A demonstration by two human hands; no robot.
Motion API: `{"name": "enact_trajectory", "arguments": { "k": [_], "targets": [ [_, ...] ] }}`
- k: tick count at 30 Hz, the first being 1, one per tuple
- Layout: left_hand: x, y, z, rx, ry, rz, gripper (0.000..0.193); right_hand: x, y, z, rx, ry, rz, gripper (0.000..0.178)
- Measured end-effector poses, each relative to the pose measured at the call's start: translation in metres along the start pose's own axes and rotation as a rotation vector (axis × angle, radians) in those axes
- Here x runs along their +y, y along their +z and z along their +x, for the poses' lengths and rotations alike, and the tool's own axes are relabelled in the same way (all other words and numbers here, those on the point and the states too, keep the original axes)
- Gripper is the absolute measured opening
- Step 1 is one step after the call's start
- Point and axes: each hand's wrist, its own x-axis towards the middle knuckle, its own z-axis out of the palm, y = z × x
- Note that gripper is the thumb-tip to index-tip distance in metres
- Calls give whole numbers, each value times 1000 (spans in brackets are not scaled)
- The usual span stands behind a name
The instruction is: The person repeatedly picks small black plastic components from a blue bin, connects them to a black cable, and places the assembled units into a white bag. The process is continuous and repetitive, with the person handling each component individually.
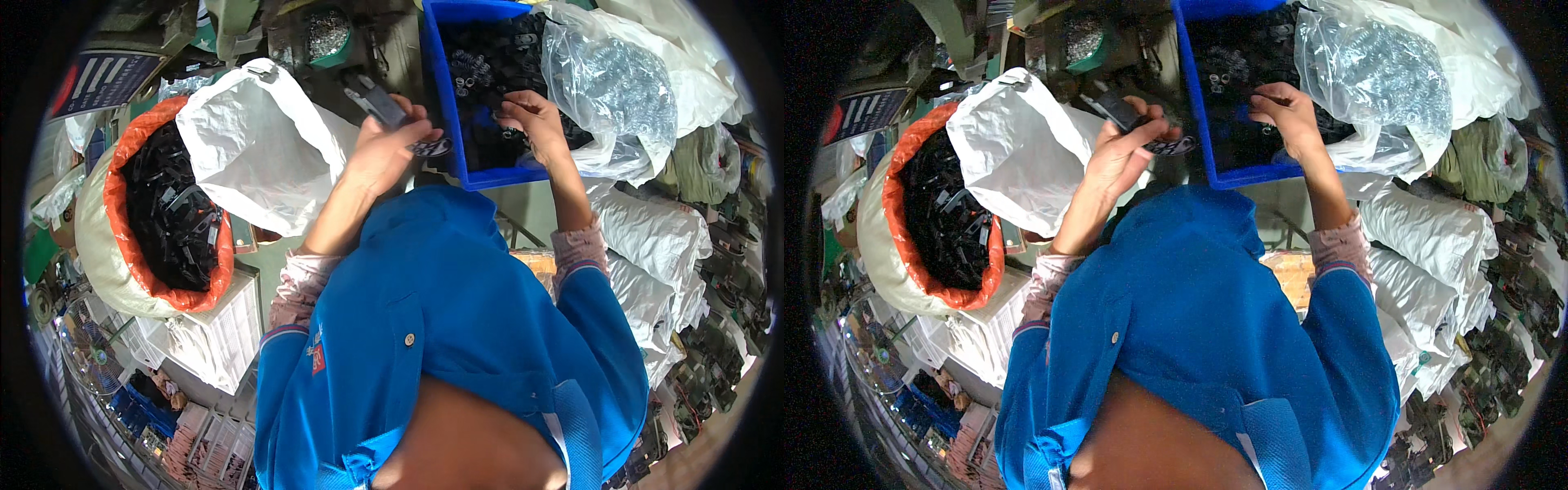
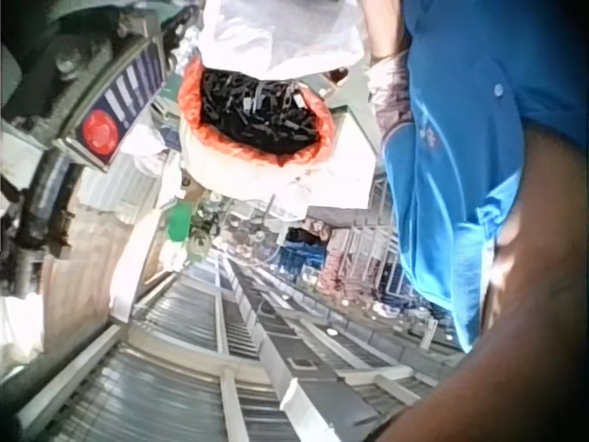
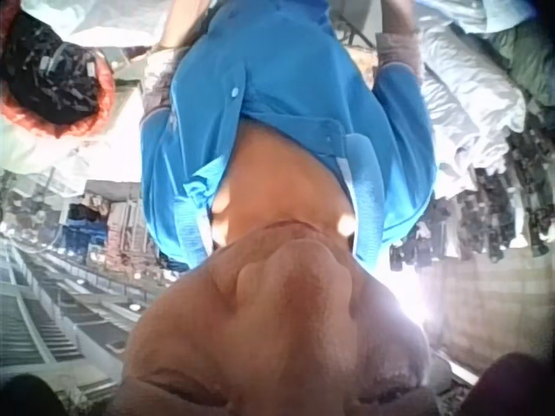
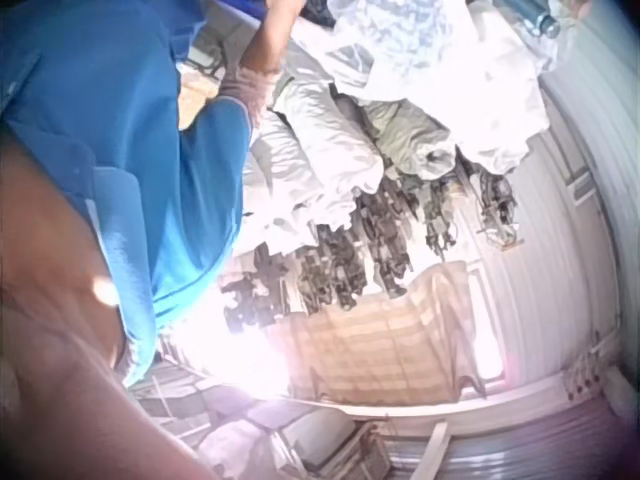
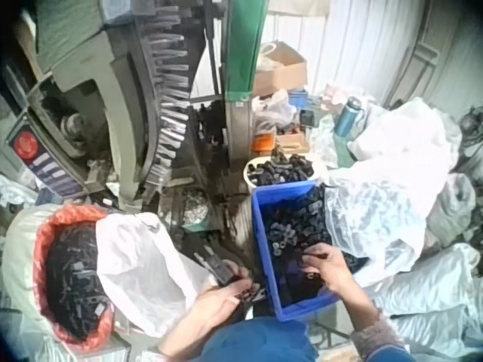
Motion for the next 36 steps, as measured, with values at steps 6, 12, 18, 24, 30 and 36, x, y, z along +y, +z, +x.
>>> {"name": "enact_trajectory", "arguments": {
  "k": [6,12,18,24,30,36],
  "targets": [
    [-24,35,21,43,71,433,29,-28,37,-45,-93,63,280,23],
    [-16,35,30,99,334,461,24,-52,9,-14,-177,-229,-300,23],
    [-6,20,22,94,301,415,20,-5,-15,25,-534,-354,-1662,16],
    [-4,10,8,155,257,428,21,29,-22,46,-729,-476,-1799,13],
    [-8,4,6,200,258,487,26,1,-39,49,-646,-433,-1581,10],
    [-11,1,5,122,193,546,25,26,-29,52,-884,-658,-1826,7]
  ]
}}
